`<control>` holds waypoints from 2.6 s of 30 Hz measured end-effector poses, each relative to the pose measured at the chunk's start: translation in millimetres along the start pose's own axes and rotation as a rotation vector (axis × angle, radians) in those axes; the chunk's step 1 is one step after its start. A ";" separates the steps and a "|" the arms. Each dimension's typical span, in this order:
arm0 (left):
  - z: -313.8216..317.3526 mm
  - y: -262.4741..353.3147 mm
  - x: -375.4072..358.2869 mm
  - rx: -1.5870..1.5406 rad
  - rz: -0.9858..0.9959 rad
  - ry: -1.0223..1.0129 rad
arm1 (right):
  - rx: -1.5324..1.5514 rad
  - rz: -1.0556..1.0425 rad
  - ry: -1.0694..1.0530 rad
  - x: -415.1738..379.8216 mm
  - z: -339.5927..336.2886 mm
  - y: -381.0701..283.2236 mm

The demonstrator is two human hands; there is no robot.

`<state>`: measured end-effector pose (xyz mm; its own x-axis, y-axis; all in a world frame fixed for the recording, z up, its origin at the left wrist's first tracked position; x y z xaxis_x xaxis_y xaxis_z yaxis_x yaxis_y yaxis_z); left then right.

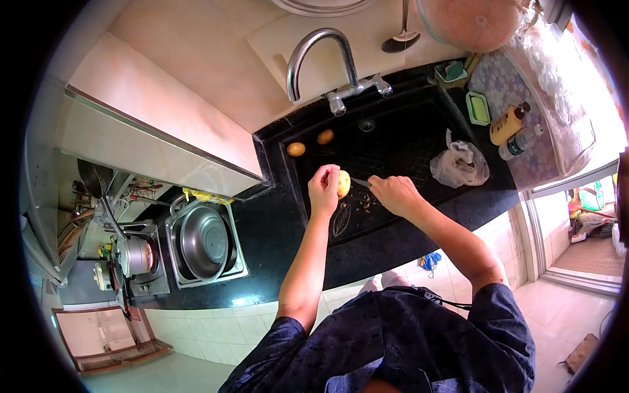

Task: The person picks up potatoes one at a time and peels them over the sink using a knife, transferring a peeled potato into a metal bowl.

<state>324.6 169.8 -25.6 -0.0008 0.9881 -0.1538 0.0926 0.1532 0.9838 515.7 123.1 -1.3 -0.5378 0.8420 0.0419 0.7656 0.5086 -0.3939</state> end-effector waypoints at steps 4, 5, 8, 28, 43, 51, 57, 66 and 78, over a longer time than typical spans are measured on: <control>1.3 0.9 2.1 0.041 0.055 -0.001 | 0.019 -0.031 0.103 -1.9 -5.1 2.2; 2.0 1.8 0.5 0.059 0.076 -0.001 | 0.014 -0.032 0.098 -3.2 -5.1 1.5; 6.4 1.3 0.2 0.057 0.070 -0.005 | -0.003 -0.038 0.077 1.2 -14.1 -6.5; 18.0 15.2 -5.4 0.164 0.184 0.191 | -0.083 0.090 0.014 12.7 -29.2 -17.8; 33.6 28.3 -7.7 0.263 0.270 0.285 | -0.079 0.014 0.181 11.9 -16.3 -21.3; 36.3 46.4 -10.8 0.395 0.421 0.310 | -0.058 0.022 0.185 14.4 -26.4 -16.3; 33.3 47.9 -11.9 0.417 0.528 0.305 | -0.097 -0.029 0.303 14.0 -39.4 -15.5; 29.3 49.9 -15.3 0.442 0.584 0.292 | -0.082 0.044 0.194 15.7 -34.1 -13.7; 26.8 37.1 -10.3 0.347 0.459 0.342 | -0.038 -0.064 0.250 15.5 -15.3 -27.1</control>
<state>354.7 164.9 10.0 -0.1955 0.9093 0.3673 0.4734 -0.2405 0.8474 492.0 125.1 24.1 -0.4849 0.8239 0.2934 0.7481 0.5645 -0.3488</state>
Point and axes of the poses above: each hand's wrist, its own x-axis towards the middle knuckle, its own z-axis out of the palm, y = z × x, the point moved 5 cm from there along x, towards the middle knuckle, and after that the axes turned 15 degrees about -z, right-handed, at the moved point
